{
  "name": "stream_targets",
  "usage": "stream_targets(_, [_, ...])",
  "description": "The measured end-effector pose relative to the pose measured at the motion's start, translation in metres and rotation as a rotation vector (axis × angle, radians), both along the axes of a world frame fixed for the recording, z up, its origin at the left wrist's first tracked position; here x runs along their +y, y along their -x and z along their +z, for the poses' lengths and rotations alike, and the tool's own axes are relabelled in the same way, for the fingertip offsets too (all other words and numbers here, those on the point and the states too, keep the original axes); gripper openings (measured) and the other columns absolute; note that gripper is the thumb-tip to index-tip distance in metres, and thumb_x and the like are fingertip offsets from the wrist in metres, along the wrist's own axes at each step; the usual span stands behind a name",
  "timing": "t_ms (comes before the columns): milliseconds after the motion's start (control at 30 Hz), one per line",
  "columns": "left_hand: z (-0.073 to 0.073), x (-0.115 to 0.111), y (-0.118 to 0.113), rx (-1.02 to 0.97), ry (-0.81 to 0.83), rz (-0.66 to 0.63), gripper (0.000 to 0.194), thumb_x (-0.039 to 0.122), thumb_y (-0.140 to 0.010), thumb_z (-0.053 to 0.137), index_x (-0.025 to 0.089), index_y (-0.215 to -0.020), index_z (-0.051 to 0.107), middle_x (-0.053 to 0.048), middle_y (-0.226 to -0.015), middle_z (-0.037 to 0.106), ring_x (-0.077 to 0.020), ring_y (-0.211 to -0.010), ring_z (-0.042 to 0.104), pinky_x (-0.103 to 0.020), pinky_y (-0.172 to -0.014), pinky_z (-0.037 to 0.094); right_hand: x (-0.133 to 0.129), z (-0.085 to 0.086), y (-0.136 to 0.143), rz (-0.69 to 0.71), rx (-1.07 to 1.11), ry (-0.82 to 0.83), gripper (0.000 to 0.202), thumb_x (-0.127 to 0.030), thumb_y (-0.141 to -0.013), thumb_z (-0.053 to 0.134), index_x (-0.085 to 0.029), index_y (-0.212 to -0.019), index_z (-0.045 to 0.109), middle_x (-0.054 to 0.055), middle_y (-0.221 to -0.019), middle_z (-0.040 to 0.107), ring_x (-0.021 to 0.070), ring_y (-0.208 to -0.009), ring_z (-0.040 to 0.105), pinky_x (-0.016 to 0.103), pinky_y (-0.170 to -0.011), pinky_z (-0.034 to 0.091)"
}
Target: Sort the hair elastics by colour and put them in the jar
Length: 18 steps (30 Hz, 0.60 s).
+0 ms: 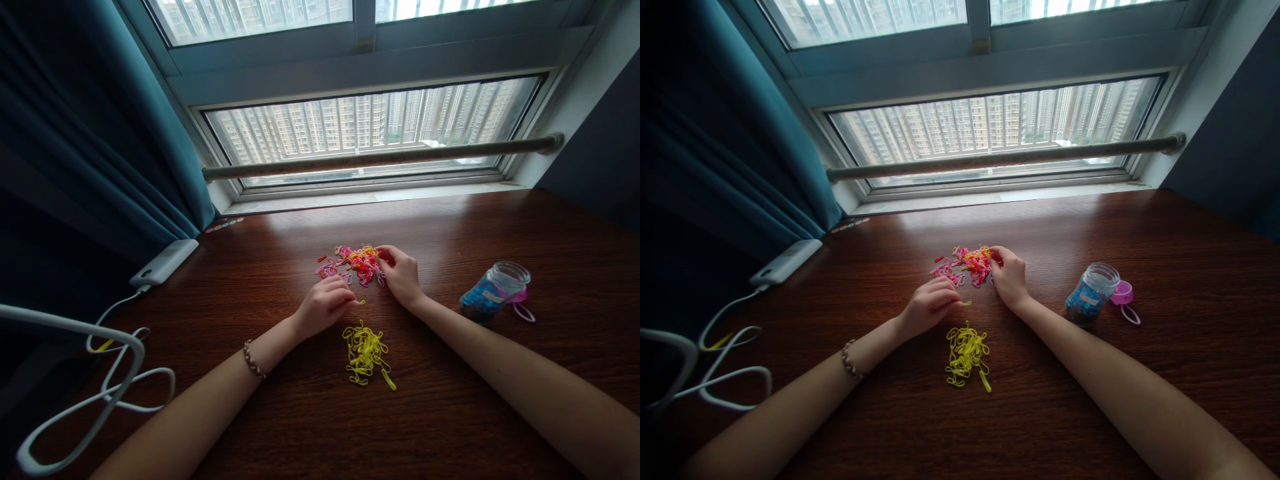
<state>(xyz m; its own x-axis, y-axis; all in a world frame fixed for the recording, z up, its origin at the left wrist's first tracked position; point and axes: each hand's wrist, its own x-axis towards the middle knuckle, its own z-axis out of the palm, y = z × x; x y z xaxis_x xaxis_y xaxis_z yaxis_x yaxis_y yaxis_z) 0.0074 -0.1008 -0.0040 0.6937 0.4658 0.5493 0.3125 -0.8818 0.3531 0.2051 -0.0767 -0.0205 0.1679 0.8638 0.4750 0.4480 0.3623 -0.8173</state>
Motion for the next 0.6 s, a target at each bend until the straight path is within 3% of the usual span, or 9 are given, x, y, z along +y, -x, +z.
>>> stream_targets(133, [0.004, -0.022, -0.015, 0.048, -0.045, -0.177, 0.012, 0.026, -0.080, 0.057, 0.016, -0.076, 0.060, -0.004, -0.069, 0.061, -0.0141, -0.073, 0.053, -0.029, -0.072, 0.043, 0.000, 0.000, 0.000, -0.009, -0.007, 0.003, 0.021, -0.021, -0.077, 0.049, -0.016, -0.093, 0.062, 0.006, -0.085, 0.067, 0.0161, -0.071, 0.061, 0.029, -0.069, 0.048])
stream_targets(233, [0.007, -0.025, -0.014, 0.107, -0.079, -0.209, 0.017, 0.033, -0.079, 0.056, 0.017, -0.081, 0.061, -0.004, -0.075, 0.063, -0.0170, -0.081, 0.054, -0.033, -0.080, 0.041, 0.000, 0.000, 0.000, -0.014, -0.026, 0.001, 0.021, -0.024, -0.079, 0.047, -0.017, -0.092, 0.062, 0.006, -0.084, 0.067, 0.0164, -0.069, 0.061, 0.030, -0.068, 0.048])
stream_targets(300, [0.007, -0.018, -0.008, 0.122, -0.106, -0.103, 0.022, 0.036, -0.080, 0.054, 0.017, -0.088, 0.061, -0.006, -0.087, 0.064, -0.0202, -0.093, 0.052, -0.037, -0.088, 0.037, -0.001, 0.001, 0.000, -0.019, -0.040, -0.003, 0.021, -0.025, -0.080, 0.047, -0.017, -0.092, 0.062, 0.006, -0.083, 0.067, 0.0164, -0.068, 0.060, 0.029, -0.067, 0.047])
stream_targets(433, [0.004, 0.006, 0.005, 0.173, -0.122, 0.250, 0.026, 0.036, -0.085, 0.046, 0.020, -0.101, 0.059, -0.007, -0.115, 0.057, -0.0248, -0.119, 0.037, -0.048, -0.102, 0.020, -0.009, 0.009, 0.004, 0.014, -0.088, -0.094, 0.017, -0.022, -0.080, 0.047, -0.017, -0.088, 0.062, 0.006, -0.082, 0.066, 0.0162, -0.069, 0.058, 0.029, -0.066, 0.046])
stream_targets(500, [0.001, 0.014, 0.008, 0.245, -0.064, 0.349, 0.031, 0.039, -0.086, 0.042, 0.023, -0.109, 0.055, -0.005, -0.123, 0.051, -0.0264, -0.126, 0.027, -0.053, -0.103, 0.011, -0.019, 0.014, 0.009, 0.122, -0.175, -0.202, 0.014, -0.019, -0.078, 0.048, -0.018, -0.084, 0.061, 0.005, -0.080, 0.064, 0.0166, -0.073, 0.056, 0.031, -0.071, 0.045])
stream_targets(600, [-0.003, 0.021, 0.008, 0.336, 0.031, 0.376, 0.037, 0.043, -0.087, 0.038, 0.025, -0.116, 0.050, -0.004, -0.130, 0.046, -0.0280, -0.130, 0.019, -0.059, -0.102, 0.005, -0.035, 0.018, 0.017, 0.425, -0.401, -0.380, 0.010, -0.016, -0.074, 0.049, -0.019, -0.075, 0.058, 0.003, -0.072, 0.061, 0.0162, -0.071, 0.053, 0.030, -0.070, 0.044])
